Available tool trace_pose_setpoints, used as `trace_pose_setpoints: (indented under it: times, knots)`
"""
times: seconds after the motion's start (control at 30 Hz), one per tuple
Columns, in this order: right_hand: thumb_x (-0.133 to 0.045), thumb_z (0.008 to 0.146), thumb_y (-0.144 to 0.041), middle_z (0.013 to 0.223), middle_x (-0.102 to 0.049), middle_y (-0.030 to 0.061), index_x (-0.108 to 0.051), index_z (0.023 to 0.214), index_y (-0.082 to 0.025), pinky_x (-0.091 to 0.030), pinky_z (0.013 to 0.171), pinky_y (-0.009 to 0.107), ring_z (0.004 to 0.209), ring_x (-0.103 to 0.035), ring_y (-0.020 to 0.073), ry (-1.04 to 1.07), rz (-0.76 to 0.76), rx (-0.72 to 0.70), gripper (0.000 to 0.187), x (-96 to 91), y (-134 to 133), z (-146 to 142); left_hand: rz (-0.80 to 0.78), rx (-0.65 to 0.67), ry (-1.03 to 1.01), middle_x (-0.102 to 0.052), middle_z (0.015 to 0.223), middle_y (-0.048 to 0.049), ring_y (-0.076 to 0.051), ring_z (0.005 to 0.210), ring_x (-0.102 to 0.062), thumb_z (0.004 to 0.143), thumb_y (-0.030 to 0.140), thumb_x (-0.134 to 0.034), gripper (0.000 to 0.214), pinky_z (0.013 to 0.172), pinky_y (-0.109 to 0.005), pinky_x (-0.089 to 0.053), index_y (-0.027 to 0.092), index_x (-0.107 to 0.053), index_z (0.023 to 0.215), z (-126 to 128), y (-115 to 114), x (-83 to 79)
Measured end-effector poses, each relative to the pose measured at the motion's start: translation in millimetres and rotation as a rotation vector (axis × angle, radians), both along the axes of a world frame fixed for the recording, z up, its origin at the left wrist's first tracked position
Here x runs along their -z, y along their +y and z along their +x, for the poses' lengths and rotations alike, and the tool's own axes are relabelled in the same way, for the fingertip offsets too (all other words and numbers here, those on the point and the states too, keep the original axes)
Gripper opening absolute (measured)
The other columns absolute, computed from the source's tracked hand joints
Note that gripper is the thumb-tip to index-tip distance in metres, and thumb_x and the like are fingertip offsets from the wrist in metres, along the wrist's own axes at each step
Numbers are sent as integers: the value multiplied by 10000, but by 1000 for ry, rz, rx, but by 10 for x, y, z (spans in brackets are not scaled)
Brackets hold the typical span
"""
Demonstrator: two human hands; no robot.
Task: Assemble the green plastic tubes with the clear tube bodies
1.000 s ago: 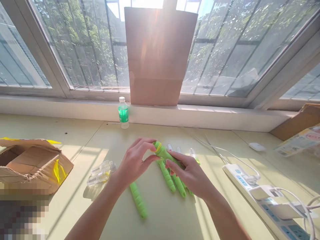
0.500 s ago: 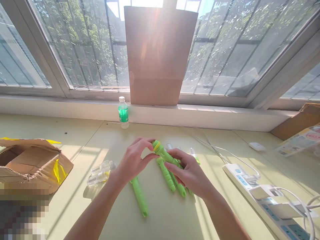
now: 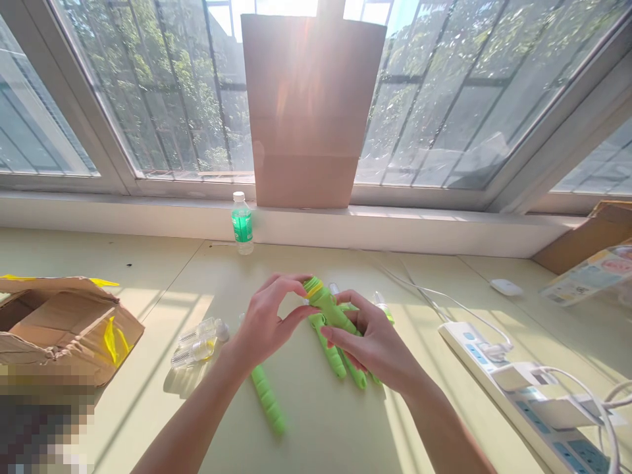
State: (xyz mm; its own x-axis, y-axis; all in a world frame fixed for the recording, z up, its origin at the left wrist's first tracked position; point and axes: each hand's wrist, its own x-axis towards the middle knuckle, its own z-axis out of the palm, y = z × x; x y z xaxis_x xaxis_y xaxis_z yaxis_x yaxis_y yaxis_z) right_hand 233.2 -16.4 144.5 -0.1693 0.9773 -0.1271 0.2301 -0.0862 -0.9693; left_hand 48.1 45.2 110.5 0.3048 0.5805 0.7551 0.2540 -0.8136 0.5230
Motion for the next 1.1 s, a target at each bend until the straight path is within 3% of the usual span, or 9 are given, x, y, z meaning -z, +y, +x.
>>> trace_pose_setpoints:
  times: [0.17, 0.33, 0.43, 0.57, 0.77, 0.93, 1.0, 1.1]
  knots:
    - [-664, 807, -499, 738, -633, 1, -518, 907, -221, -356, 383, 230, 444, -524, 115, 48, 32, -2, 330, 30, 19, 1, -3, 23, 7, -660, 1155, -97, -218, 1089, -631, 814, 207, -702, 231, 865, -375, -538, 218, -522, 958, -10, -16, -36]
    - [-594, 877, -462, 803, -667, 30, -599, 996, -211, -468, 603, 273, 643, -566, 147, 7, 131, -19, 277, 29, 22, 16, 88, 12, 13, -677, 1131, -75, -198, 1071, -617, 827, 147, -677, 164, 843, -352, -531, 214, -543, 896, -12, -6, -32]
    - [-514, 924, -471, 787, -634, 15, -605, 1021, -209, -427, 551, 253, 583, -509, 119, -53, 150, -43, 294, 11, 2, 26, 96, 4, 13, -680, 1120, -75, -202, 1060, -619, 822, 166, -687, 162, 836, -354, -530, 212, -545, 885, 0, -5, -13]
    - [-439, 945, -516, 683, -599, -20, -564, 1052, -208, -316, 423, 230, 410, -412, 73, 7, 78, -86, 349, 1, -12, 25, 59, 27, 44, -652, 1175, -97, -220, 1109, -599, 791, 228, -730, 302, 876, -377, -526, 219, -533, 1021, 18, -22, -8]
    - [-638, 839, -470, 677, -627, -41, -490, 1021, -239, -291, 360, 196, 339, -357, 40, 31, -6, -35, 329, 29, -11, -10, 120, 22, 6, -658, 1151, -80, -181, 1050, -602, 841, 68, -622, 215, 832, -331, -531, 214, -523, 963, 22, -17, -12]
    - [-566, 893, -464, 784, -633, 13, -561, 921, -212, -418, 485, 240, 518, -523, 102, 27, 115, -33, 254, 66, 31, 8, 177, 10, -4, -663, 1141, -74, -179, 1027, -595, 817, 64, -658, 247, 830, -325, -527, 206, -547, 987, 11, -3, -17]
    - [-498, 929, -475, 748, -596, 14, -590, 852, -196, -418, 528, 252, 553, -505, 109, -23, 162, -37, 304, 84, 45, 10, 167, 7, 14, -659, 1136, -78, -183, 1047, -589, 808, 94, -684, 270, 847, -329, -524, 204, -546, 1012, 8, 2, -7]
    - [-432, 954, -495, 675, -551, -7, -557, 764, -189, -325, 461, 242, 467, -395, 78, -54, 165, -26, 382, 93, 36, -6, 138, 1, 34, -660, 1124, -74, -177, 1056, -586, 818, 103, -676, 246, 855, -320, -520, 201, -542, 999, 8, 22, 18]
